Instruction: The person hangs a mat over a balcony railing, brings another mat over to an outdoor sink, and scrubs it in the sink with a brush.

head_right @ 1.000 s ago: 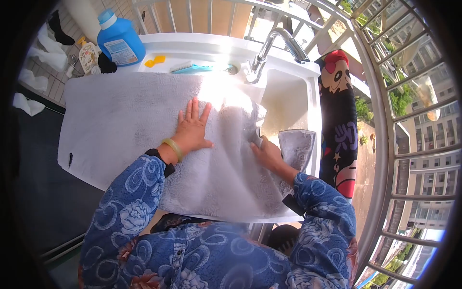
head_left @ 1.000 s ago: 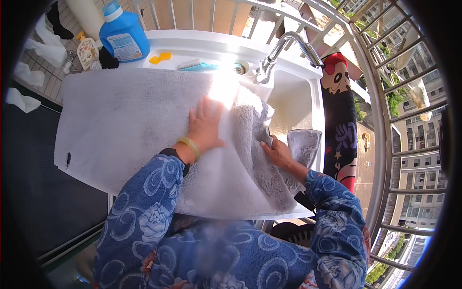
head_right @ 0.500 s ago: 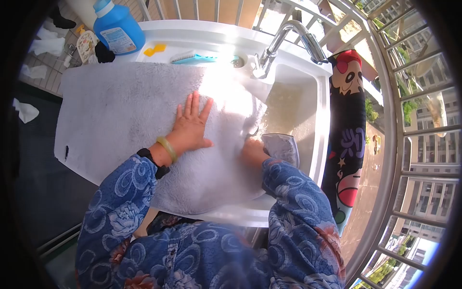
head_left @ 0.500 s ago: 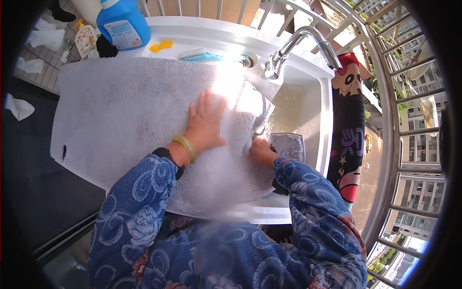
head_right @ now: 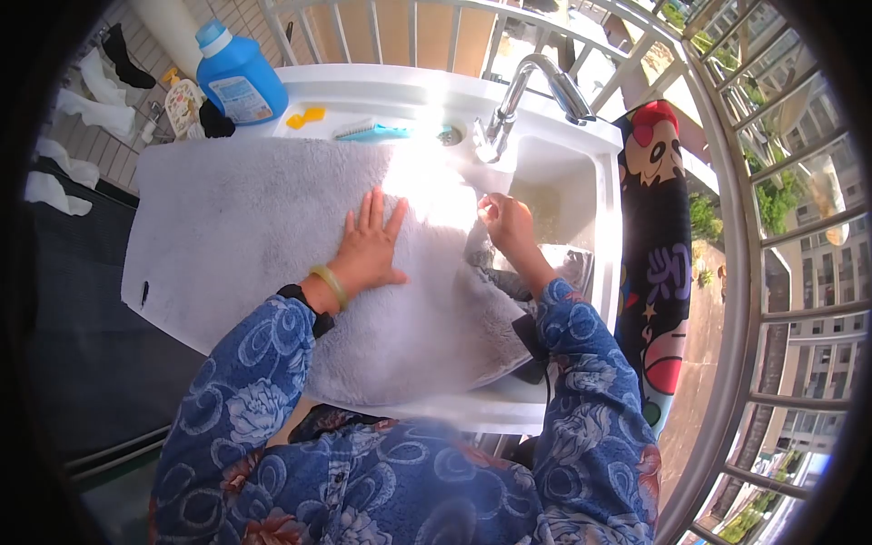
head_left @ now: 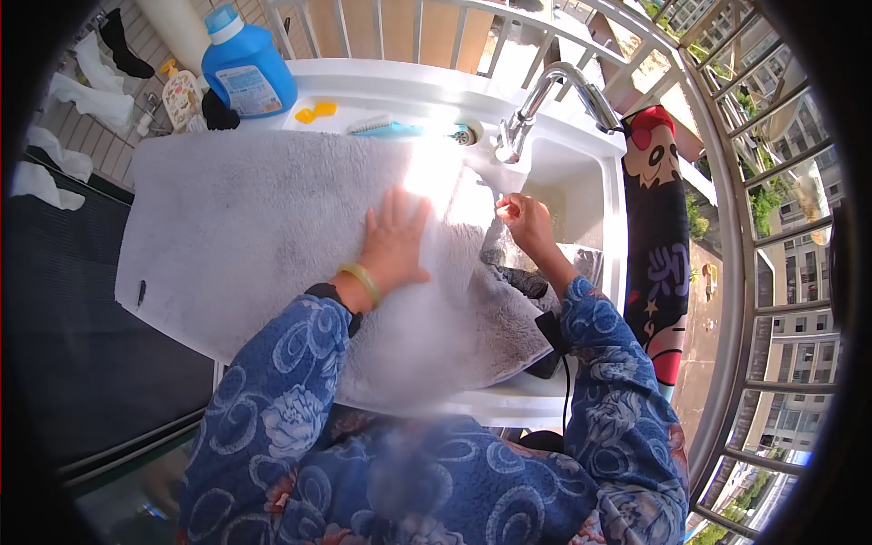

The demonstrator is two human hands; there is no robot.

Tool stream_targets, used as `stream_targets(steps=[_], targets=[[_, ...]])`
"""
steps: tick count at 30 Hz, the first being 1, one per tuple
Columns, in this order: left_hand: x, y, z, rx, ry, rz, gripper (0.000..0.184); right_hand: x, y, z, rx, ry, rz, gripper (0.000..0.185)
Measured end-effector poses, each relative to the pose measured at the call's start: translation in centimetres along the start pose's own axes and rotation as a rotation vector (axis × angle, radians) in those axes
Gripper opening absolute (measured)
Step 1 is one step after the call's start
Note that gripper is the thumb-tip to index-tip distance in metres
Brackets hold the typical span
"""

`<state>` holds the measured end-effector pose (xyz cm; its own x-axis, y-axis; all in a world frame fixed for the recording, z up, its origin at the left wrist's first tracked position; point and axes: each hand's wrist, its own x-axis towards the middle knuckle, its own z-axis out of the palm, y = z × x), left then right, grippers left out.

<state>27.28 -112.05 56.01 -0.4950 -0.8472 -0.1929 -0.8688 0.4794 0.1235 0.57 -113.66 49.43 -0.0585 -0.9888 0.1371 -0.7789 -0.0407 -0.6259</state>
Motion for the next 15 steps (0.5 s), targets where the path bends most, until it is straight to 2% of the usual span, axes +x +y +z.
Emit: stream_targets(steps=[1,4,8,11,15], targets=[[0.0,0.0,0.0,0.000,-0.002,-0.004,0.116,0.8,-0.4,0.1,0.191,0.050,0.060,0.020],[0.1,-0.2,-0.2,0.002,-0.012,-0.009,0.116,2.7,0.2,3.2,0.465,0.085,0.044,0.023],[0.3,0.2,-1.2,0.049,-0.145,-0.048,0.124,2.9,0.0,4.0,0.316,0.098,0.000,0.026],[0.3,0.2,-1.3,0.038,-0.134,-0.048,0.124,2.3,-1.2,3.4,0.236,0.153,-0.011,0.023],[0.3,0.1,-1.1,0.039,-0.119,-0.049,0.124,2.4,-0.1,4.9,0.189,0.202,-0.146,0.016]])
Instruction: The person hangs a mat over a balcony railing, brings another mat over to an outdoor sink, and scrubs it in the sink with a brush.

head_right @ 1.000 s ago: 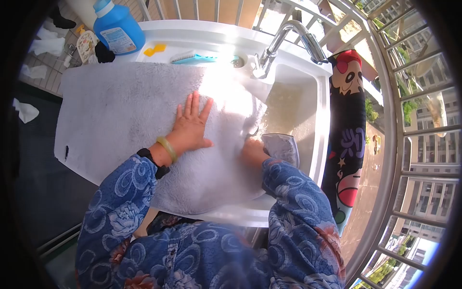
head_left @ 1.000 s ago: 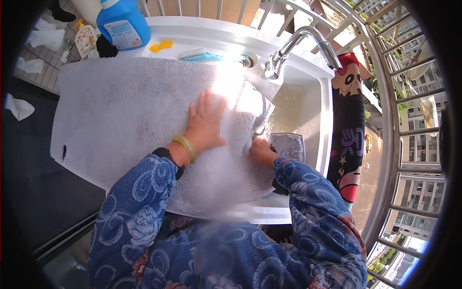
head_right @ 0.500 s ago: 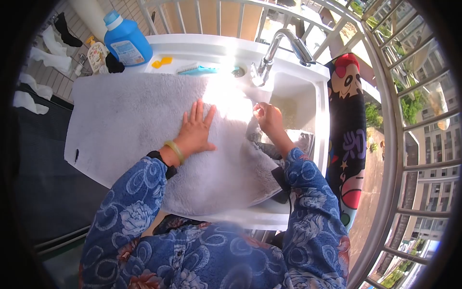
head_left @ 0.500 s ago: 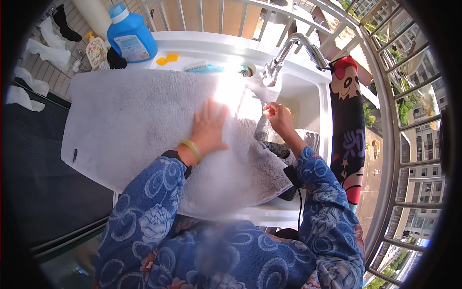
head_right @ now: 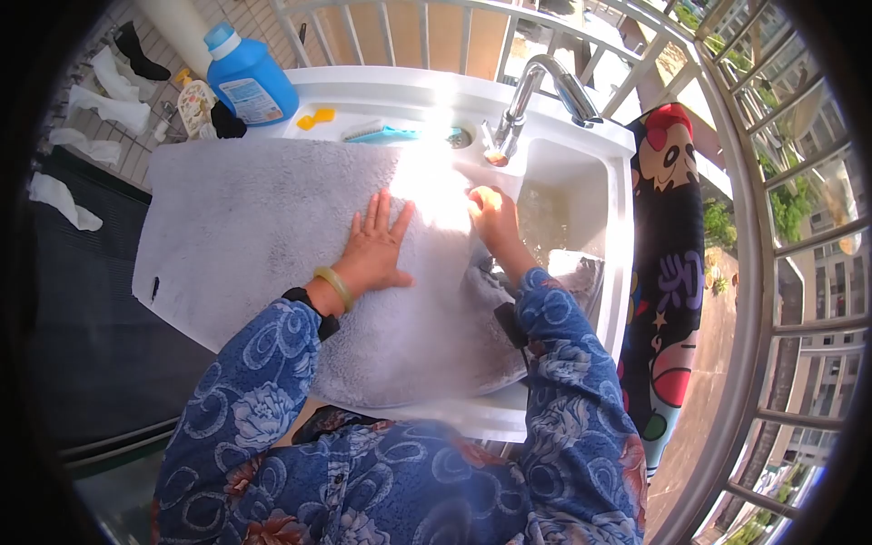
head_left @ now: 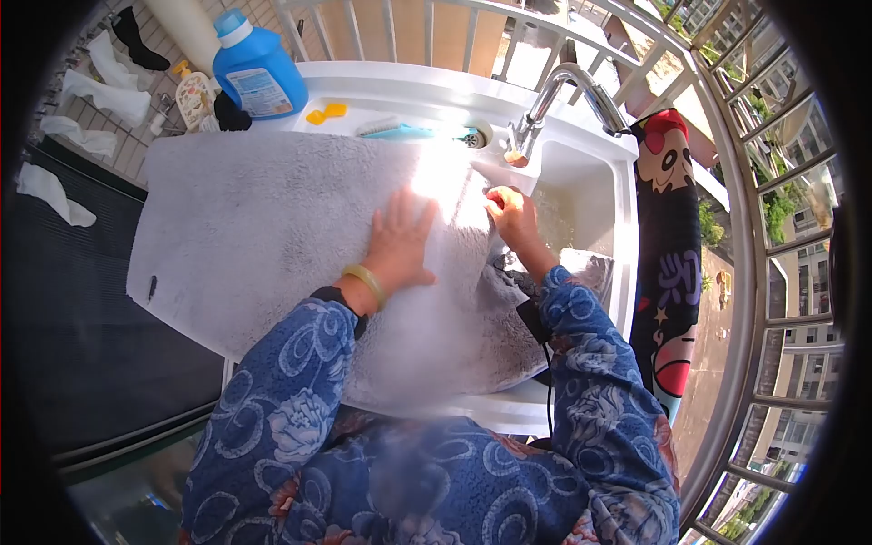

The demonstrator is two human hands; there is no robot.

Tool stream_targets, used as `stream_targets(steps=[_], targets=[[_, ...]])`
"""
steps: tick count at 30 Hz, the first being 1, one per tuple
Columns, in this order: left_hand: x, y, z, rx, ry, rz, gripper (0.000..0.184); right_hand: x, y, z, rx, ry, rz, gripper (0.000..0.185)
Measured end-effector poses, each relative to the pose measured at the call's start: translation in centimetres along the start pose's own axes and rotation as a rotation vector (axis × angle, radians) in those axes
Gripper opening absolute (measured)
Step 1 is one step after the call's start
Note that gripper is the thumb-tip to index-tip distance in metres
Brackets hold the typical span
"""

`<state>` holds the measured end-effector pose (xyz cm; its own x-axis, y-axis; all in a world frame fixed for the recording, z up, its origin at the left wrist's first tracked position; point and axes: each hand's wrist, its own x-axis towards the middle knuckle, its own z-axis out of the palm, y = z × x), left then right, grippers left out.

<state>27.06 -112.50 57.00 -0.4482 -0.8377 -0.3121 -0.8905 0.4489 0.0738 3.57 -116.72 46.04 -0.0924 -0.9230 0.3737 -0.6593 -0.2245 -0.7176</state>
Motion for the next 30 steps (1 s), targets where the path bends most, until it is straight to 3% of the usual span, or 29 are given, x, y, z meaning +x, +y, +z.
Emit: stream_targets(steps=[2,8,12,15,19,20,21,25,27,30], targets=[[0.0,0.1,0.0,0.008,0.001,0.004,0.125,0.0,-0.1,0.4,-0.056,0.030,-0.062,0.014],[-0.2,0.2,-0.2,0.026,0.000,0.002,0.124,0.5,-0.3,-1.5,0.077,-0.037,0.287,0.011],[0.0,0.1,0.6,-0.024,0.100,0.021,0.115,-0.5,4.5,-0.9,0.056,0.061,0.147,0.015],[-0.2,-0.4,0.7,-0.021,0.082,0.000,0.116,-0.7,0.0,-2.2,0.369,0.080,0.431,0.017],[0.3,0.2,0.5,0.032,0.010,-0.014,0.125,-1.0,-6.2,-5.9,0.314,0.036,0.417,0.025],[0.3,0.5,0.3,0.047,-0.006,-0.008,0.128,-1.7,-5.4,-5.2,0.111,0.153,0.189,0.031],[0.3,0.7,0.3,0.069,-0.020,-0.022,0.130,-2.3,-6.8,-6.4,0.274,0.167,0.331,0.030],[0.3,0.8,0.7,0.084,-0.002,-0.008,0.130,-7.0,-9.6,-13.3,0.499,0.402,0.448,0.030],[0.4,0.7,0.7,0.101,-0.017,-0.024,0.129,-10.5,-6.1,-17.7,0.601,0.550,0.405,0.026],[0.4,0.5,0.8,0.097,-0.021,0.002,0.128,-17.5,-0.5,-26.2,0.780,0.892,0.626,0.010]])
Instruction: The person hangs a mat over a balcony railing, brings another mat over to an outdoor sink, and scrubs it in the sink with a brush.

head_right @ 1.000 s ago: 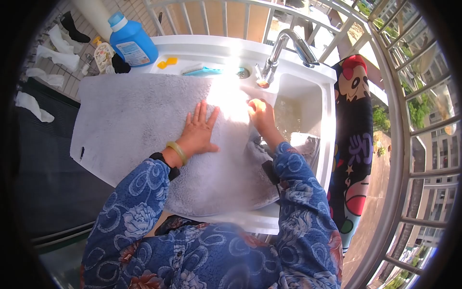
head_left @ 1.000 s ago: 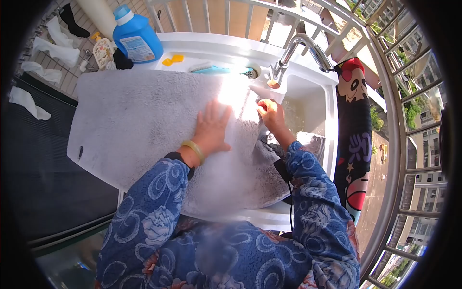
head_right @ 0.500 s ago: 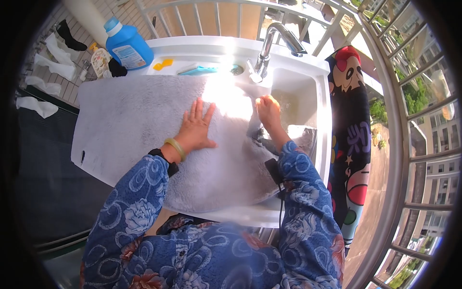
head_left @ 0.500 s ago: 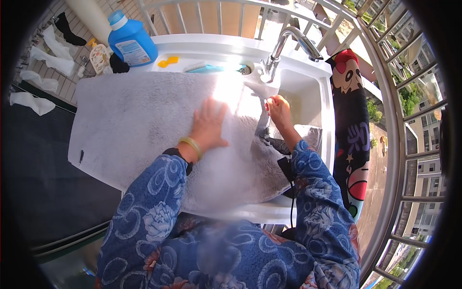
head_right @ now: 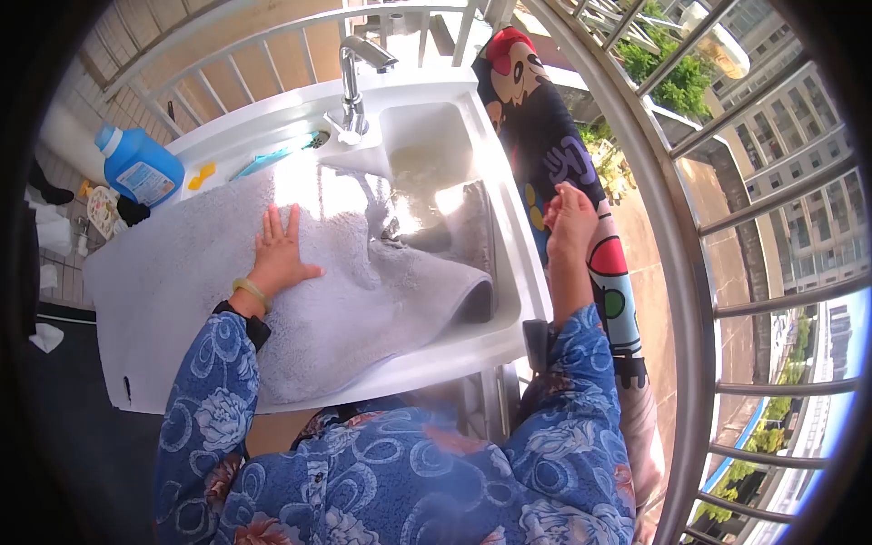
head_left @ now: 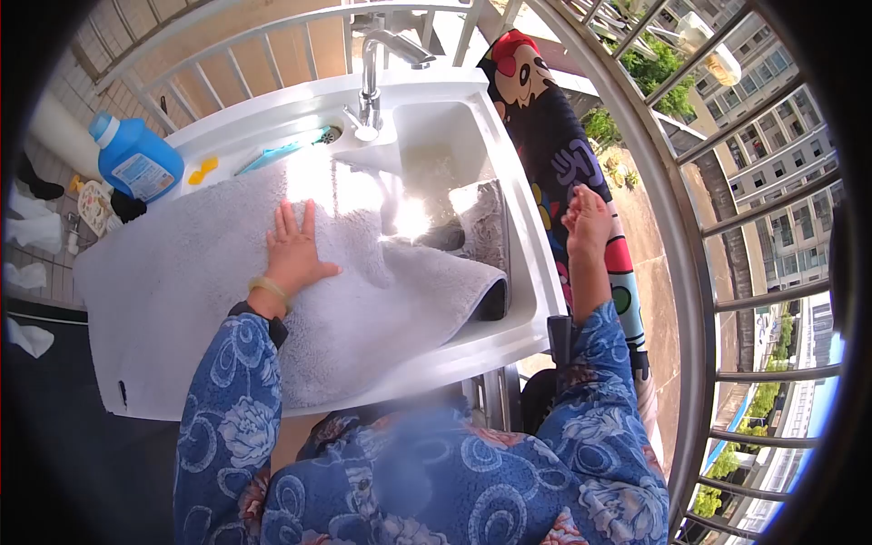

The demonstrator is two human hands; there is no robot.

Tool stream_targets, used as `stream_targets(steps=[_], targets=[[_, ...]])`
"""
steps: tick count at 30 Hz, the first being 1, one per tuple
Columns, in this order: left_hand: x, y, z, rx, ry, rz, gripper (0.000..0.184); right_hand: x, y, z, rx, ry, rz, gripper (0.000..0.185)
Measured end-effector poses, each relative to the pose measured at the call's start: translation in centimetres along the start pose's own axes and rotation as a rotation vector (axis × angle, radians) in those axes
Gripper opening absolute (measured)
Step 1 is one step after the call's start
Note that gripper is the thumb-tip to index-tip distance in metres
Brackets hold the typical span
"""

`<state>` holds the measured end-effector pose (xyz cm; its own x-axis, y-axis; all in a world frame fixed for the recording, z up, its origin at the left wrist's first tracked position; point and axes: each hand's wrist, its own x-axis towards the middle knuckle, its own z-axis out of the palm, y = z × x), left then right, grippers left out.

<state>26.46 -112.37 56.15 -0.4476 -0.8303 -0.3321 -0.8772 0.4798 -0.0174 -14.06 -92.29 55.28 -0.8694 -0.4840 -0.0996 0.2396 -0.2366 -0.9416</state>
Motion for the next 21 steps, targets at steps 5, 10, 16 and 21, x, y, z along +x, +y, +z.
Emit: stream_targets(steps=[5,10,16,21], targets=[[0.0,-0.3,0.2,-0.046,0.017,0.004,0.126,5.3,0.5,-18.8,-0.878,0.507,-0.482,0.013],[0.1,-0.8,1.0,-0.086,0.102,0.034,0.122,7.4,-1.4,-25.7,-1.644,0.555,-0.610,0.040],[-0.4,-0.4,-0.9,-0.068,-0.031,0.035,0.126,8.7,0.3,-28.6,-1.756,0.390,-0.144,0.060],[0.3,-0.3,0.2,-0.039,-0.016,0.017,0.127,-4.2,-4.0,-10.5,-1.651,0.174,-0.856,0.045]])
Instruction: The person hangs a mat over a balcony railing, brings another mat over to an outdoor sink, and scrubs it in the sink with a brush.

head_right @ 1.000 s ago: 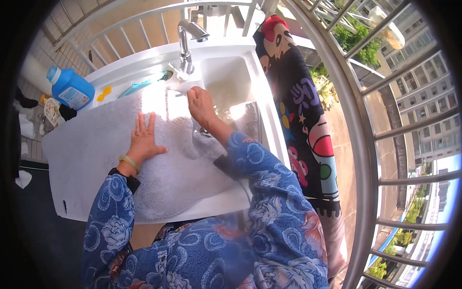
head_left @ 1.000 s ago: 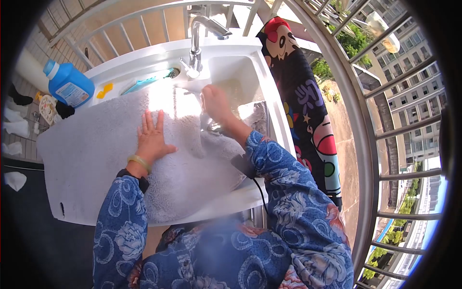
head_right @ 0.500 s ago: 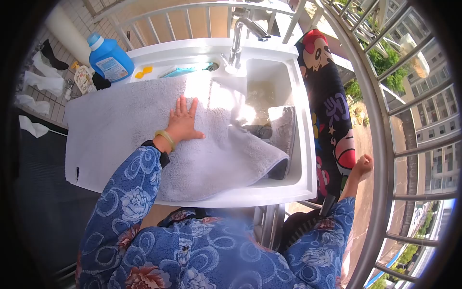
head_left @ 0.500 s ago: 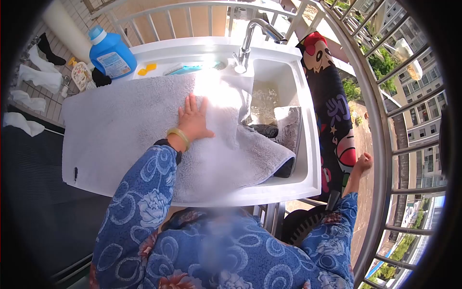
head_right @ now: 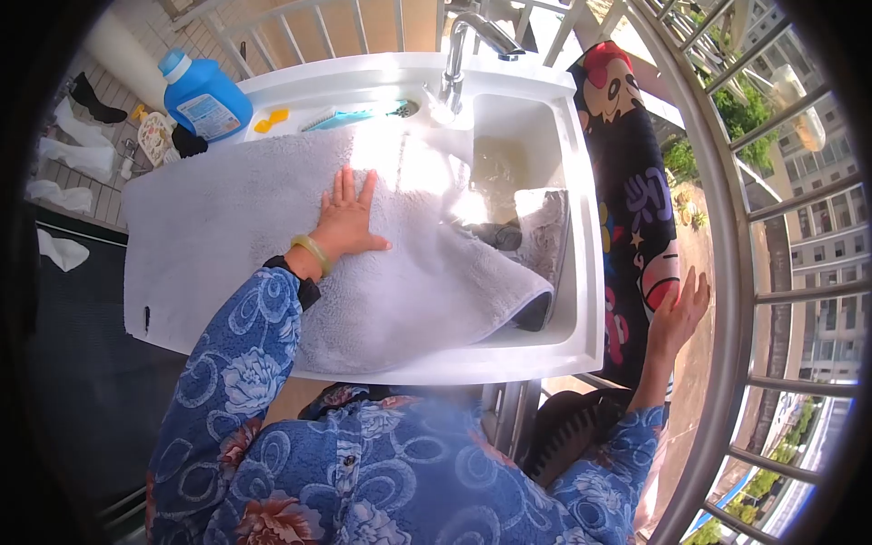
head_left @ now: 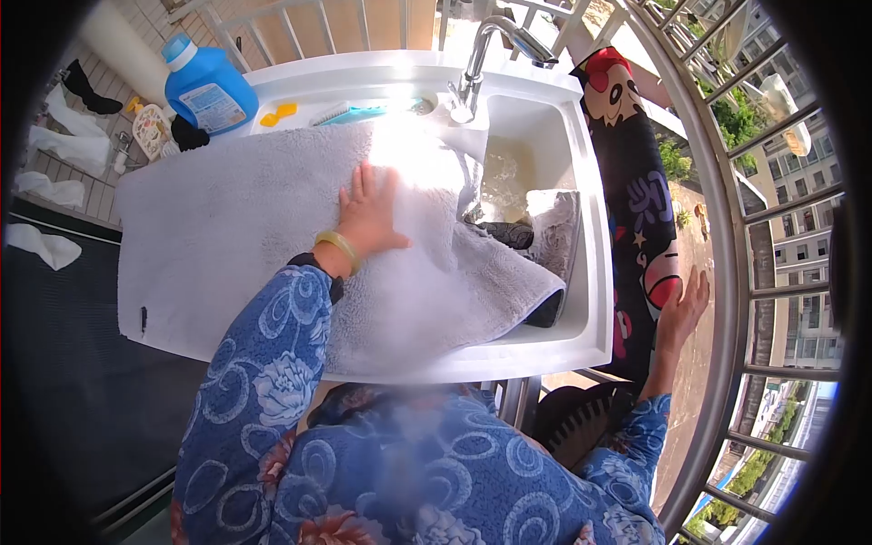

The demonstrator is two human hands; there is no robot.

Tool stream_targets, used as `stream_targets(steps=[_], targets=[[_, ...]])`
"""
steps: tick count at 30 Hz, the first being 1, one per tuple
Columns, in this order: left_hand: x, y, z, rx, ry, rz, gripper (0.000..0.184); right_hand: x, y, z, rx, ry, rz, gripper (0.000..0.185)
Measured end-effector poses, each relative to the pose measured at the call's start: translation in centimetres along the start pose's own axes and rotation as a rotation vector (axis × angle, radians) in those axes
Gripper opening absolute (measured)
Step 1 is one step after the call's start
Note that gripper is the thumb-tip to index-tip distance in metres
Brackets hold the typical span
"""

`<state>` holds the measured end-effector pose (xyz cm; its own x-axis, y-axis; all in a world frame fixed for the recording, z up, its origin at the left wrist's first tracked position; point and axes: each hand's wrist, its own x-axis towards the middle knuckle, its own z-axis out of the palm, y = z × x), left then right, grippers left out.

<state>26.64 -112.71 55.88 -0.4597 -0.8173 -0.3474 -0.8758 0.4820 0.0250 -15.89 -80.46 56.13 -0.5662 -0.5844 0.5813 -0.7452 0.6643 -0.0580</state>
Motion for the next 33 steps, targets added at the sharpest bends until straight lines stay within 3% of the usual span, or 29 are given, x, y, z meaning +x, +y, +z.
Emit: stream_targets(steps=[3,6,9,15,18,21,23,25,27,29,30,32,33], targets=[[0.0,0.3,-0.3,0.032,-0.023,-0.020,0.127,-1.6,-12.2,-3.0,0.549,-0.397,-0.052,0.047],[0.0,0.5,-0.6,0.039,-0.032,-0.031,0.127,-5.5,-16.2,4.0,0.608,-0.854,-0.044,0.082],[0.1,0.3,-0.5,0.017,-0.005,-0.024,0.127,-6.1,-17.3,7.5,0.512,-1.078,0.059,0.095],[0.2,0.1,0.1,-0.021,0.057,-0.008,0.124,-8.1,-21.0,11.9,0.224,-1.392,0.029,0.103],[0.1,-0.1,0.4,-0.019,0.060,-0.008,0.122,-11.6,-22.7,13.3,-0.065,-1.351,-0.259,0.096],[0.2,-0.2,0.2,-0.012,0.094,-0.011,0.120,-15.6,-22.8,18.5,-0.250,-1.337,-0.366,0.082],[0.0,0.0,0.9,-0.006,0.127,-0.004,0.119,-12.8,-23.5,16.2,-0.173,-1.529,-0.647,0.082],[0.1,0.0,1.0,0.000,0.136,0.004,0.119,-14.9,-22.1,20.5,-0.071,-1.502,-0.473,0.076],[0.1,0.0,1.1,0.004,0.142,0.003,0.119,-17.6,-20.7,24.2,-0.130,-1.458,-0.637,0.074],[0.1,-0.2,1.0,0.000,0.149,0.008,0.119,-18.3,-20.6,25.7,-0.070,-1.373,-0.635,0.069],[0.1,-0.5,1.1,0.009,0.149,0.005,0.118,-17.7,-20.7,26.3,-0.081,-1.418,-0.679,0.068],[0.1,-0.8,1.5,0.016,0.170,0.015,0.116,-11.2,-23.3,21.6,-0.070,-1.721,-0.865,0.066],[0.3,-0.8,1.6,0.025,0.165,0.014,0.116,-8.7,-24.4,19.2,-0.069,-1.728,-0.911,0.065]])
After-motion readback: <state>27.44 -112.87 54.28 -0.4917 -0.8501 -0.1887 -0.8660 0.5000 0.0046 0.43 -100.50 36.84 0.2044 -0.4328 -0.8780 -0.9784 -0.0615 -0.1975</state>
